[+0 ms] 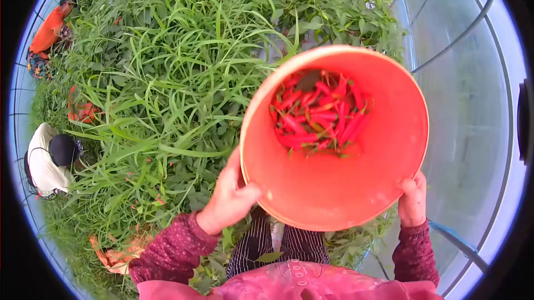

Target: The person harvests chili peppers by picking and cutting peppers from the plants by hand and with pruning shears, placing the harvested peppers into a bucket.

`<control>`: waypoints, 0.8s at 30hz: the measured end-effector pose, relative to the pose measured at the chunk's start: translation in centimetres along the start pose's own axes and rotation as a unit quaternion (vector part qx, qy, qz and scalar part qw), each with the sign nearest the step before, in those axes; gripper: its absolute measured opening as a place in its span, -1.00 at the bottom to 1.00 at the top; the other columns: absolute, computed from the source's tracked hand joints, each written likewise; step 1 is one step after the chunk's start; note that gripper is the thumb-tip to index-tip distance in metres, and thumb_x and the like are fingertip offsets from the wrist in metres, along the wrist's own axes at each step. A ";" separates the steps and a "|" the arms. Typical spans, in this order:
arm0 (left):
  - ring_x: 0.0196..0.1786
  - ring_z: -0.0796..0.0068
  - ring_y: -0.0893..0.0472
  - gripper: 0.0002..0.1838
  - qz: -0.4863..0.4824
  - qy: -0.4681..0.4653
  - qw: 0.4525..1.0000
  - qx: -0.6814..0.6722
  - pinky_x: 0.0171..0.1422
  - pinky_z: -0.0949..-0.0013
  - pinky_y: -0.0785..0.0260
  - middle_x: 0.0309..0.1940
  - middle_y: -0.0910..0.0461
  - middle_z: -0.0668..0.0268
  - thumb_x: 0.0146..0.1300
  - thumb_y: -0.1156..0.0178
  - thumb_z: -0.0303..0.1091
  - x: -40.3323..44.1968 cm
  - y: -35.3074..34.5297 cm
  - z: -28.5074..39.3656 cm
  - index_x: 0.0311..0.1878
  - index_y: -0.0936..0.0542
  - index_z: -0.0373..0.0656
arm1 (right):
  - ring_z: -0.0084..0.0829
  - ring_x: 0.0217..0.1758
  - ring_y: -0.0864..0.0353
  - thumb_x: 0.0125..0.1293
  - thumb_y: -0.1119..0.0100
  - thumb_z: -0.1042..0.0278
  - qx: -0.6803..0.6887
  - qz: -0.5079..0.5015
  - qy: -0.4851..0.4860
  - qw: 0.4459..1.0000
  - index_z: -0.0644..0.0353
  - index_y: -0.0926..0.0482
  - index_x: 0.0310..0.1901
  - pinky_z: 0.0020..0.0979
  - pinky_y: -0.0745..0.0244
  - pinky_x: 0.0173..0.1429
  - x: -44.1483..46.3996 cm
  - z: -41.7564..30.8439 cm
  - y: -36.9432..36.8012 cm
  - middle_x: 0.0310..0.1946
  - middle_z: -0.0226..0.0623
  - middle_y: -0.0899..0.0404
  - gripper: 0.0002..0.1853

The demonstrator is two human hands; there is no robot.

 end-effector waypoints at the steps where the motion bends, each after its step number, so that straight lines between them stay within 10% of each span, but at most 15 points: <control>1: 0.20 0.45 -0.39 -0.30 0.029 -0.018 0.999 -0.009 0.31 0.35 -0.23 0.16 -0.38 0.19 0.00 -0.04 -0.62 1.9 0.6 0.5 0.31 -0.17 -0.35 | -0.45 0.08 -0.48 0.12 0.04 0.50 -0.004 -0.016 0.026 1.000 0.37 -0.40 0.14 -0.42 -0.32 0.19 2.5 -0.4 -0.3 0.03 -0.27 -0.52 -0.52; 7: -0.12 0.32 -0.60 -0.62 0.102 -0.027 0.993 -0.054 0.00 0.22 -0.52 -0.14 -0.57 0.14 0.12 0.02 -0.44 15.3 2.9 5.6 0.03 -0.41 -0.33 | -0.37 0.37 -0.19 0.34 -0.01 0.34 -0.020 -0.043 0.159 0.986 0.23 -0.15 0.36 -0.34 -0.08 0.40 15.6 -3.0 -5.6 0.31 -0.21 -0.24 -0.43; 11: -0.24 0.21 -0.60 -0.85 0.132 -0.003 0.989 -0.070 -0.06 0.16 -0.53 -0.33 -0.54 0.13 0.22 0.07 -0.39 25.6 4.5 4.1 -0.29 -0.41 -0.29 | -0.42 0.16 -0.44 0.27 -0.11 0.43 -0.064 -0.111 0.088 0.988 0.23 -0.45 0.13 -0.37 -0.27 0.29 18.2 6.3 -5.8 0.07 -0.27 -0.51 -0.62; 14: -0.06 0.16 -0.54 -0.81 0.180 -0.009 0.967 -0.179 0.05 0.01 -0.48 -0.16 -0.50 0.07 0.17 0.04 -0.47 35.2 6.3 -1.6 -0.16 -0.40 -0.32 | 0.08 0.31 -0.24 0.14 -0.17 0.36 -0.449 -0.168 0.142 0.866 0.18 -0.40 0.12 -0.10 -0.21 0.34 16.7 14.7 -5.2 0.20 0.03 -0.34 -0.54; 24: -0.04 -0.04 -0.53 -0.53 0.264 0.037 0.959 -0.095 0.02 -0.18 -0.40 -0.08 -0.47 -0.02 0.01 -0.08 -0.50 45.3 5.6 -15.1 0.06 -0.31 -0.39 | -0.01 0.23 -0.34 0.23 -0.08 0.28 -0.354 -0.301 -0.025 0.885 0.18 -0.35 0.14 -0.09 -0.25 0.29 11.5 26.0 -1.8 0.11 0.02 -0.40 -0.56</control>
Point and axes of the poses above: each hand's wrist, its own x-axis towards the middle knuckle, its own y-axis out of the back of the hand, z = x × y, the point moved 3 cm from there along x, towards the middle knuckle
